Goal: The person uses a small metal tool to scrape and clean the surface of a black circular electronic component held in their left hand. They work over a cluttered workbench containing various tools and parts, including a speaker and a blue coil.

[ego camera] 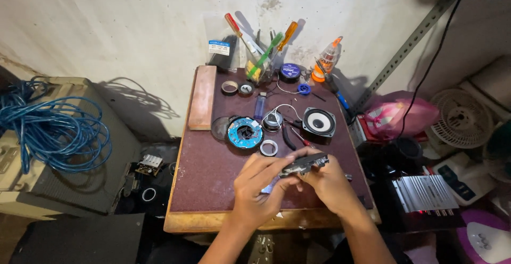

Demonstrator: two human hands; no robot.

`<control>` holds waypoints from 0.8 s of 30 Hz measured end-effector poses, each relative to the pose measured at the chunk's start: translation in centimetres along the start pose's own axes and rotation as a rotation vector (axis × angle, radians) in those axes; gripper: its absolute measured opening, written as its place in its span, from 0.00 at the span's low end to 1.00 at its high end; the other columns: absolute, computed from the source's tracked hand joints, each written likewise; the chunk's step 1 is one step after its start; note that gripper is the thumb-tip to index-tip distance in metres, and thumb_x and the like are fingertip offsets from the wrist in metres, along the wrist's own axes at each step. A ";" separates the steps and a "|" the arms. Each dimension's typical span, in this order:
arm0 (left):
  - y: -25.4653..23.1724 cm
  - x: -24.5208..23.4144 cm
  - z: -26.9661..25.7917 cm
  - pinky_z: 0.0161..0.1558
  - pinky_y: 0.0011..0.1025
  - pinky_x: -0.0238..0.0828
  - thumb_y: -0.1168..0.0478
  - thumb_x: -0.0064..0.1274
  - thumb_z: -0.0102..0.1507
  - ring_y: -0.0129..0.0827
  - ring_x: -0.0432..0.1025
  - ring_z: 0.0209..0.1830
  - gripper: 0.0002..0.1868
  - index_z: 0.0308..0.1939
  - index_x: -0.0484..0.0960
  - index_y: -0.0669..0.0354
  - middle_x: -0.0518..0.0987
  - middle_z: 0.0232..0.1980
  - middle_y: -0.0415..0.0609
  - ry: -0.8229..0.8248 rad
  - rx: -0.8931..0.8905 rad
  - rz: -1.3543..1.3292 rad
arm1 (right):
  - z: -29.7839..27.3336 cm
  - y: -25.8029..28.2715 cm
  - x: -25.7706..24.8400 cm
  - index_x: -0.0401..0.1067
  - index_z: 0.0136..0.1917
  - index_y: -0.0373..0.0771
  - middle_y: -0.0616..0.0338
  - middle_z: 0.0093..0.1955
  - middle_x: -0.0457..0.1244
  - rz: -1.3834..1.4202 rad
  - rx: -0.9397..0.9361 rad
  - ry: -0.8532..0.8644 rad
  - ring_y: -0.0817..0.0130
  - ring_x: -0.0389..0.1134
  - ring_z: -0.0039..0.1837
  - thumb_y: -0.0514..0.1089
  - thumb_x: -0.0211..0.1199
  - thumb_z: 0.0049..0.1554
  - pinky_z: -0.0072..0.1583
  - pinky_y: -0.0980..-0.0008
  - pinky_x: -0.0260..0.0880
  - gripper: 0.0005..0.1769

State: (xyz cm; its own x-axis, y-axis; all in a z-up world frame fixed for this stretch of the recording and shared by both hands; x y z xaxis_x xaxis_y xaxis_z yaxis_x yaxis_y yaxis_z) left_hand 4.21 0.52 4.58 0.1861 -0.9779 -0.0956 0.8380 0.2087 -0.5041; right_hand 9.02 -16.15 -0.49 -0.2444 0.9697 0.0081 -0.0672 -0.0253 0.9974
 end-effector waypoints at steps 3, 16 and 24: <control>0.0 -0.4 0.3 0.43 0.32 0.67 0.66 0.61 0.64 0.36 0.75 0.35 0.13 0.52 0.83 0.61 0.83 0.43 0.49 -0.034 0.006 0.057 | -0.1 2.0 0.2 0.73 0.62 0.36 0.57 0.56 0.70 -0.171 -0.096 -0.034 0.70 0.70 0.59 0.41 0.71 0.48 0.60 0.72 0.72 0.28; 1.9 -0.6 -0.3 0.41 0.31 0.68 0.69 0.64 0.62 0.38 0.66 0.37 0.16 0.54 0.85 0.57 0.76 0.38 0.45 0.028 -0.044 0.269 | -2.8 7.5 2.1 0.76 0.50 0.33 0.48 0.52 0.67 -0.817 -0.798 -0.238 0.58 0.70 0.57 0.33 0.67 0.56 0.61 0.65 0.73 0.08; 3.7 0.3 -1.9 0.36 0.27 0.73 0.67 0.66 0.59 0.31 0.74 0.31 0.21 0.56 0.84 0.51 0.78 0.43 0.42 0.175 -0.120 0.226 | -2.4 6.2 1.6 0.76 0.48 0.35 0.49 0.49 0.67 -0.751 -0.747 -0.203 0.59 0.71 0.53 0.36 0.69 0.56 0.58 0.66 0.72 0.06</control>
State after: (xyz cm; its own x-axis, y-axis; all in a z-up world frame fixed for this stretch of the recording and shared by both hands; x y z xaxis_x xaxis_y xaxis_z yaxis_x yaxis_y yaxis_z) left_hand 6.40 1.02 1.02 0.2613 -0.8965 -0.3577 0.7170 0.4284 -0.5499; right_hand 5.92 -15.37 5.58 0.2656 0.8195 -0.5078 -0.7235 0.5176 0.4568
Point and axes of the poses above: each hand's wrist, its own z-axis towards the middle knuckle, its own x-axis out of the palm, y = z × x, the point moved 6 cm from there along z, towards the middle knuckle
